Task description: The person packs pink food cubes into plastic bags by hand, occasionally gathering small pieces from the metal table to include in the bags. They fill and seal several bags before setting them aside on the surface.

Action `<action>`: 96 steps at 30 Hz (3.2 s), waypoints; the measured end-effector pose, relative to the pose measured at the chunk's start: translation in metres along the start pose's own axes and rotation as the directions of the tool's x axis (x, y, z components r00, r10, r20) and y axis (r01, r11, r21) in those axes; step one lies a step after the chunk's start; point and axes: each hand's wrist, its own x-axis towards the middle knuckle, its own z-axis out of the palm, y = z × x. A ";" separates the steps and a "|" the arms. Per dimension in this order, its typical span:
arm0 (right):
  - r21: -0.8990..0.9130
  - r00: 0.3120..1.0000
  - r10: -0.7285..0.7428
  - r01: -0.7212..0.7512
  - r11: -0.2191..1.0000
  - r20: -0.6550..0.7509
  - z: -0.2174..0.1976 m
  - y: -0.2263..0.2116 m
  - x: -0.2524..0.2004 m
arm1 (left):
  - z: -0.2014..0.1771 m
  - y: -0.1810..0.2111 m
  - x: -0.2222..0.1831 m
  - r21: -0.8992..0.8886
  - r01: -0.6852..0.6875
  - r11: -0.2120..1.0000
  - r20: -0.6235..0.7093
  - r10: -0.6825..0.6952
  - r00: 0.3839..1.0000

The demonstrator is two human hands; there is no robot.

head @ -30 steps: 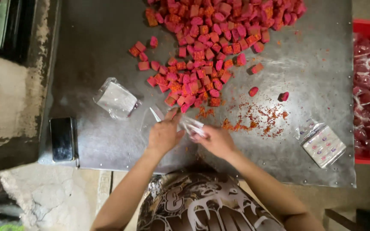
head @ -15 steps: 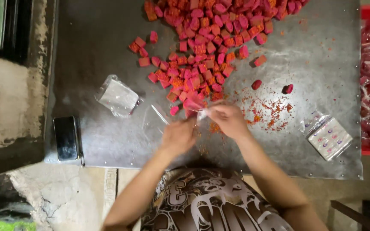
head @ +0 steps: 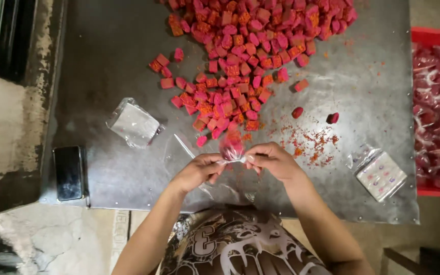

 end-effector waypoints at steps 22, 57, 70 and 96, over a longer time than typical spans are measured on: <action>-0.586 0.867 -0.407 0.495 0.641 0.287 0.088 -0.062 0.004 | 0.033 0.013 -0.011 0.377 -0.137 0.916 -0.133 0.201 0.971; 0.687 0.991 0.067 0.033 0.726 -0.119 0.037 0.044 -0.014 | 0.095 0.075 -0.044 0.893 -0.416 0.174 0.116 0.803 0.584; -0.725 -0.045 -0.725 0.095 0.682 -0.688 -0.219 -0.002 -0.182 | 0.033 0.048 -0.037 -0.170 -0.739 0.651 -0.464 0.609 0.643; -0.576 0.945 0.045 -0.234 0.783 -0.323 0.018 -0.043 -0.037 | 0.050 0.031 -0.025 0.597 -0.094 0.797 -0.324 0.346 0.881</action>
